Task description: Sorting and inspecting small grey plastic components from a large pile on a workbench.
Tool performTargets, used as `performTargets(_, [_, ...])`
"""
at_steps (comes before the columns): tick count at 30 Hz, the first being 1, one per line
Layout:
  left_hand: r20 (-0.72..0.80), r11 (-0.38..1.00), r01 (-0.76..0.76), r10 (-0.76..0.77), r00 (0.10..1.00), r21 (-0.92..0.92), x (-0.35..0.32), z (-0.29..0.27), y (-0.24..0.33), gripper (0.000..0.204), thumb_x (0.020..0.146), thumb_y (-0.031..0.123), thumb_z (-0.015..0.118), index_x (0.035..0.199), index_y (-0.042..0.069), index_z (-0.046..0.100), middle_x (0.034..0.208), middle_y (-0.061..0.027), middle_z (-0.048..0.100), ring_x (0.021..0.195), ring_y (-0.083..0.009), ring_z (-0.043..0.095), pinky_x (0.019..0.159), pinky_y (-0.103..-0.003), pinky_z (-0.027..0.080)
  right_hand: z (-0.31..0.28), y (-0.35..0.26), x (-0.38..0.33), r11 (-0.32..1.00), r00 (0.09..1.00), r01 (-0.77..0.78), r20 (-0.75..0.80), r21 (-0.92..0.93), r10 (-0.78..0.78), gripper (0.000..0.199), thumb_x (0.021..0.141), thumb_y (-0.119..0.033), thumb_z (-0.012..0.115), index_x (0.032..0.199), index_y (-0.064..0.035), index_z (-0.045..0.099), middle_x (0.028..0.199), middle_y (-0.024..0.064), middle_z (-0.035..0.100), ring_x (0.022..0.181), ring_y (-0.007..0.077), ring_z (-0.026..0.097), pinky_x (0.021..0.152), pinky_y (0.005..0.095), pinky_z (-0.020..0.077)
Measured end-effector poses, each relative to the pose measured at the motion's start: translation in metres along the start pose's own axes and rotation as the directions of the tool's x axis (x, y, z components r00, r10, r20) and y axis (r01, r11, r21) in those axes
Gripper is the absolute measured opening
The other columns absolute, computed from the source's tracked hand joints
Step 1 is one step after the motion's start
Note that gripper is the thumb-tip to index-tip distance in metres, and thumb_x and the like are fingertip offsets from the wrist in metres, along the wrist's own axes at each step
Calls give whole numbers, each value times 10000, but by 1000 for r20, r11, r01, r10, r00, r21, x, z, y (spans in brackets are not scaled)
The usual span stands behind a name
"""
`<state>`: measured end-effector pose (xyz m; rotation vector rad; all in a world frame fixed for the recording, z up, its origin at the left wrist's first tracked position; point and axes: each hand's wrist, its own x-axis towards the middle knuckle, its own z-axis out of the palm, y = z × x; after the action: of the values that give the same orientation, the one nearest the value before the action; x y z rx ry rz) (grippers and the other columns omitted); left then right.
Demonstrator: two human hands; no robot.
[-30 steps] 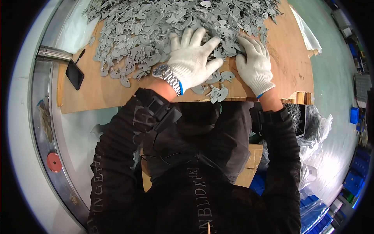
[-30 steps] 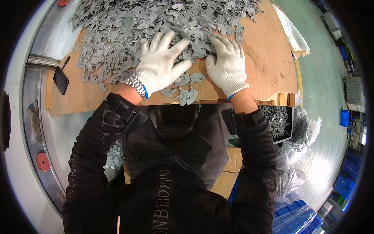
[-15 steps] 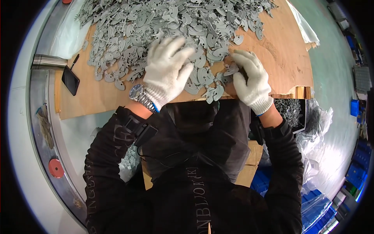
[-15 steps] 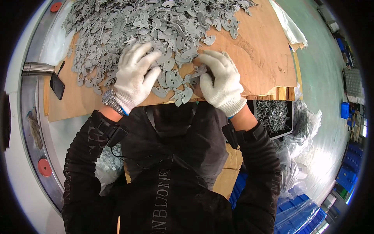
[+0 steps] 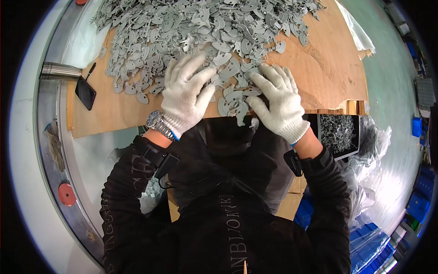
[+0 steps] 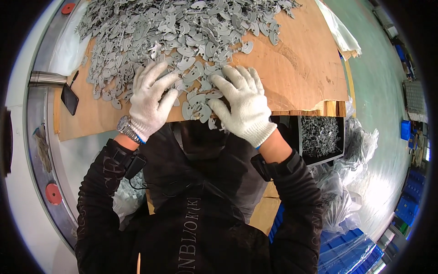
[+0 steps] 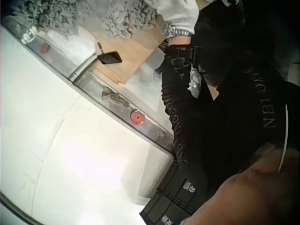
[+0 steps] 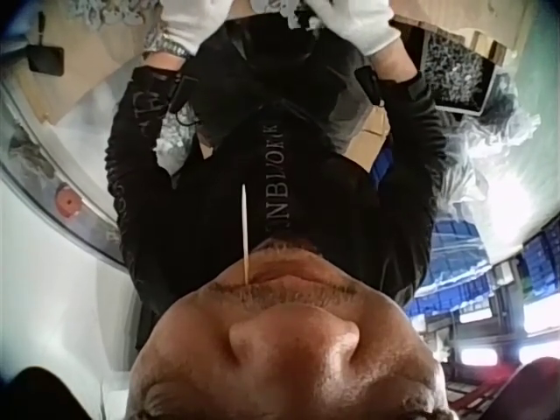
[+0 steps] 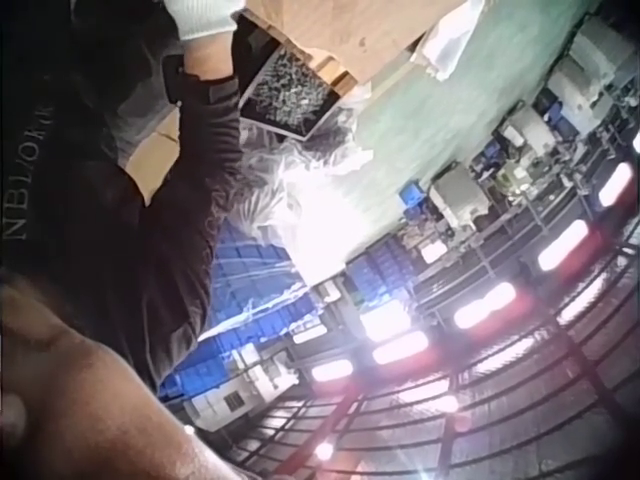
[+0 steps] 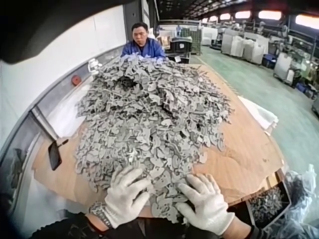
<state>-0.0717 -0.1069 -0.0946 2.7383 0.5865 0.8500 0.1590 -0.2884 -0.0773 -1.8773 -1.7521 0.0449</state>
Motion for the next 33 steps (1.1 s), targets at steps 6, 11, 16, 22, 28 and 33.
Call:
performTargets(6, [141,993,-37,21,990,108,2,-4,12,394,1006,337,765,1368,182,741,1563,-142,621,1510,-423,514,1298,-659,315,7,-26,-16,1000,1000,-19,-25,-8,19,592,942,-254,804,1490,-75,672,1551,213,611,1493,471,511,1290,616,346])
performTargets(11, [177,988,-110,89,980,111,-3,-15,19,387,1023,334,743,1379,184,736,1576,-151,619,1513,-435,509,1306,-618,325,3,-40,-30,997,999,-44,14,58,43,600,929,-217,814,1490,-62,670,1573,213,608,1485,467,532,1301,625,339])
performTargets(16, [-21,993,91,-90,996,69,-32,-33,-18,437,1023,359,742,1425,188,724,1612,-158,588,1537,-454,479,1319,-619,307,-10,-39,-39,969,1000,-2,19,246,-3,526,909,-135,822,1414,-40,711,1496,217,668,1403,451,619,1277,615,394])
performTargets(22, [19,897,356,-374,927,262,-61,-53,-42,554,1029,410,735,1533,192,661,1689,-181,515,1597,-477,395,1351,-624,241,-12,-16,-46,928,999,21,-42,371,-6,373,909,-26,783,1280,-4,754,1387,223,733,1301,426,700,1213,562,491])
performTargets(28, [188,955,197,-240,952,223,-29,-31,-2,563,1034,418,728,1540,186,647,1692,-179,509,1623,-477,359,1364,-610,214,2,-3,-20,892,960,-181,-123,414,252,351,907,62,711,1253,12,749,1349,223,742,1289,423,705,1186,498,520])
performTargets(33, [179,994,38,-56,982,99,-12,-4,4,557,1006,398,761,1515,195,664,1646,-161,555,1606,-462,391,1358,-618,233,10,-7,-7,989,986,-32,-155,142,54,404,902,60,711,1300,2,746,1368,218,725,1329,433,676,1176,489,526])
